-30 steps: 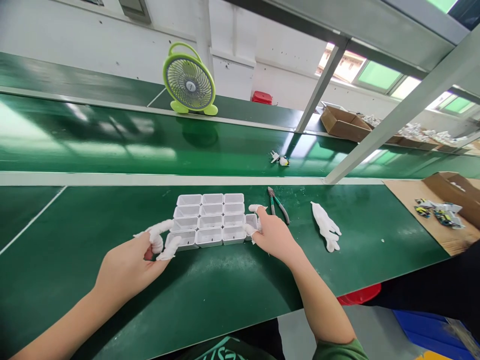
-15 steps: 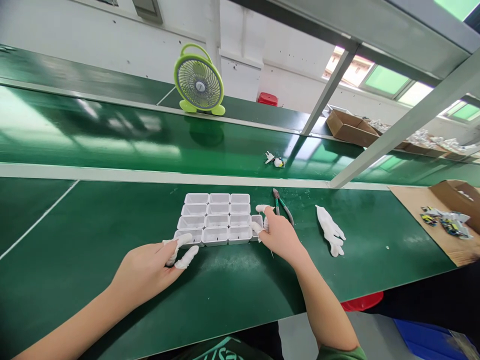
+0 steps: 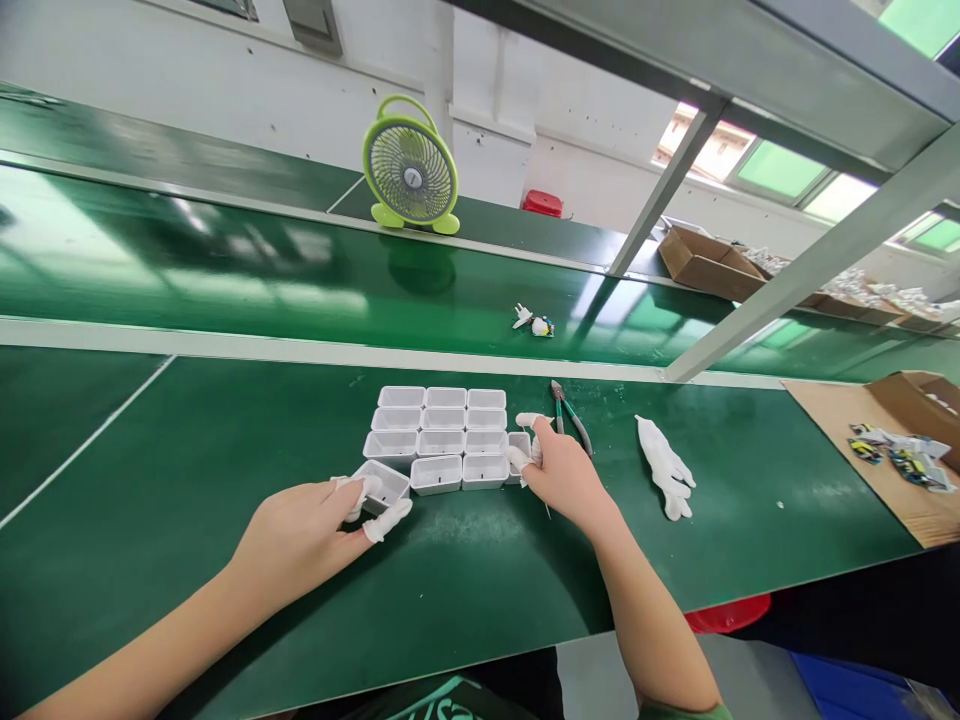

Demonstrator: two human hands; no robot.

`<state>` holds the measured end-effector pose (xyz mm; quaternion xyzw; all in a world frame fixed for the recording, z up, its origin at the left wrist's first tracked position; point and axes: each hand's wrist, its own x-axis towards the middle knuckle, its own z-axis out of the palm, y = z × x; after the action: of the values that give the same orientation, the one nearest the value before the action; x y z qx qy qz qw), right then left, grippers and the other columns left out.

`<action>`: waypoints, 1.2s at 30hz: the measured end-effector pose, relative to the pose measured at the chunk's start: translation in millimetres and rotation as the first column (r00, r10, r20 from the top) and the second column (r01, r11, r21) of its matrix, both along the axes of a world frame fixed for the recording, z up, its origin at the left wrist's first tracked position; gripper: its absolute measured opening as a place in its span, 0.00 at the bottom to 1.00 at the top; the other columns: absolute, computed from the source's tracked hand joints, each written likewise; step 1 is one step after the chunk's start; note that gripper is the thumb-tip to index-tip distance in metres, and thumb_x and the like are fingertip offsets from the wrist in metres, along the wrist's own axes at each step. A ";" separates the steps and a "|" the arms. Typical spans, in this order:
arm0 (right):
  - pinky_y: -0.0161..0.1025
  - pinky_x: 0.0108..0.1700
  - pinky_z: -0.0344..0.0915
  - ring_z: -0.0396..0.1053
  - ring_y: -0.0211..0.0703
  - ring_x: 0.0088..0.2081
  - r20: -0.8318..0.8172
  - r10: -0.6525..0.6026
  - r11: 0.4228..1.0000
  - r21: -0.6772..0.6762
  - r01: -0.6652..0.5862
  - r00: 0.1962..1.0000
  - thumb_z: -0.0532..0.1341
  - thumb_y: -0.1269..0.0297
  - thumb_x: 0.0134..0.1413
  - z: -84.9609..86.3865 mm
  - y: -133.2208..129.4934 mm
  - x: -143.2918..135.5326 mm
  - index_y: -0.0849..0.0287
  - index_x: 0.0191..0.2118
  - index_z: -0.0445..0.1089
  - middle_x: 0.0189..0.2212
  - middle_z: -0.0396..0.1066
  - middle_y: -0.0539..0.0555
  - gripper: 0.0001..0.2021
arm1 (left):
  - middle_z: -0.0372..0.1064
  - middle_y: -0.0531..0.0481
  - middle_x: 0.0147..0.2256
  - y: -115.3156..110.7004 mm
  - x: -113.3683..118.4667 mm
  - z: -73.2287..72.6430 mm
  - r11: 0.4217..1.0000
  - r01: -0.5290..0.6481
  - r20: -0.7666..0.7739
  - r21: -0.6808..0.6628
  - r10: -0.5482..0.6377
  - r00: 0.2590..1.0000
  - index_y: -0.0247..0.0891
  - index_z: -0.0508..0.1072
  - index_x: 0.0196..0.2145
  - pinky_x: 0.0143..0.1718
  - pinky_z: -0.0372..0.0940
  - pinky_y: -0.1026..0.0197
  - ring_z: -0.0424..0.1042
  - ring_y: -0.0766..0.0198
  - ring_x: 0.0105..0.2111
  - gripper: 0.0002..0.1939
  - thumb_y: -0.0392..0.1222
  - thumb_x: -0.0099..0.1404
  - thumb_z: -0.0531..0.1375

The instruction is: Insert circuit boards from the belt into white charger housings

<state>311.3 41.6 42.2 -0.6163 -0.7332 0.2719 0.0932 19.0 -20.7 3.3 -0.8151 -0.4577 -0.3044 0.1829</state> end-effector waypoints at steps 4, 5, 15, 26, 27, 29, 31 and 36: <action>0.36 0.31 0.58 0.65 0.42 0.26 -0.012 0.003 1.000 -0.008 -0.004 1.000 0.57 0.59 0.63 2.8 -1.4 -1.4 0.58 0.62 0.61 0.22 0.63 0.44 0.24 | 0.57 0.56 0.15 -1.9 -0.6 2.7 0.993 0.104 0.030 0.048 -0.106 0.994 0.42 0.62 0.20 0.20 0.52 0.60 0.58 0.65 0.15 0.23 0.44 0.74 0.55; 0.36 0.31 0.58 0.65 0.42 0.26 -0.016 0.005 1.000 -0.013 -0.005 1.000 0.57 0.59 0.63 3.6 -1.9 -1.6 0.58 0.62 0.60 0.22 0.64 0.44 0.24 | 0.57 0.56 0.16 -2.8 -1.0 3.5 0.987 0.149 0.036 0.056 -0.151 0.988 0.41 0.63 0.21 0.20 0.52 0.60 0.57 0.65 0.16 0.21 0.42 0.73 0.56; 0.36 0.31 0.58 0.64 0.42 0.26 -0.010 0.001 1.000 -0.028 -0.002 1.000 0.57 0.59 0.63 4.9 -1.7 -1.6 0.58 0.63 0.60 0.23 0.64 0.45 0.25 | 0.63 0.53 0.21 -12.4 -2.8 0.4 0.841 0.539 0.039 -0.041 -0.538 0.842 0.40 0.65 0.26 0.25 0.62 0.61 0.61 0.65 0.20 0.13 0.36 0.71 0.56; 0.36 0.32 0.58 0.65 0.43 0.26 -0.002 0.015 0.999 -0.034 -0.015 1.000 0.55 0.58 0.64 6.5 -2.3 -1.9 0.58 0.64 0.59 0.22 0.63 0.44 0.25 | 0.62 0.54 0.21 -7.2 3.2 -7.2 0.847 0.501 0.073 -0.176 -0.496 0.865 0.39 0.67 0.30 0.22 0.54 0.60 0.59 0.64 0.19 0.14 0.41 0.75 0.52; 0.36 0.32 0.57 0.64 0.43 0.26 0.004 0.021 0.999 -0.030 -0.020 1.000 0.55 0.58 0.64 6.8 -2.2 -2.0 0.58 0.64 0.59 0.21 0.62 0.44 0.25 | 0.62 0.54 0.21 -7.0 3.7 -8.1 0.851 0.489 0.065 -0.192 -0.486 0.871 0.40 0.66 0.29 0.22 0.54 0.59 0.60 0.64 0.20 0.15 0.42 0.75 0.51; 0.37 0.32 0.57 0.63 0.43 0.26 0.015 0.028 0.999 -0.024 -0.028 0.999 0.55 0.58 0.64 6.7 -2.0 -1.8 0.58 0.64 0.60 0.21 0.61 0.44 0.25 | 0.62 0.53 0.21 -6.4 4.7 -9.3 0.864 0.460 0.058 -0.205 -0.459 0.887 0.40 0.65 0.28 0.21 0.53 0.59 0.60 0.63 0.19 0.16 0.44 0.75 0.51; 0.36 0.32 0.57 0.63 0.43 0.26 0.019 0.031 0.999 -0.020 -0.030 0.999 0.55 0.58 0.64 5.6 -1.9 -0.8 0.57 0.64 0.60 0.21 0.60 0.44 0.25 | 0.62 0.53 0.22 -5.8 5.4 -9.6 0.887 0.418 0.052 -0.197 -0.416 0.908 0.40 0.66 0.29 0.21 0.53 0.59 0.60 0.63 0.19 0.15 0.47 0.74 0.52; 0.36 0.31 0.56 0.63 0.43 0.26 0.032 0.050 0.999 0.003 -0.050 0.998 0.54 0.59 0.63 2.0 -1.5 1.2 0.57 0.64 0.59 0.21 0.61 0.44 0.25 | 0.71 0.47 0.30 -3.1 4.7 -11.2 0.933 0.309 0.037 -0.184 -0.307 0.951 0.36 0.67 0.41 0.22 0.58 0.60 0.67 0.61 0.21 0.20 0.58 0.72 0.53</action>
<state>312.5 40.1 44.2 -0.6018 -0.7504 0.2627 0.0758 23.7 -23.8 -7.9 -0.8891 -0.3516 -0.2880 0.0537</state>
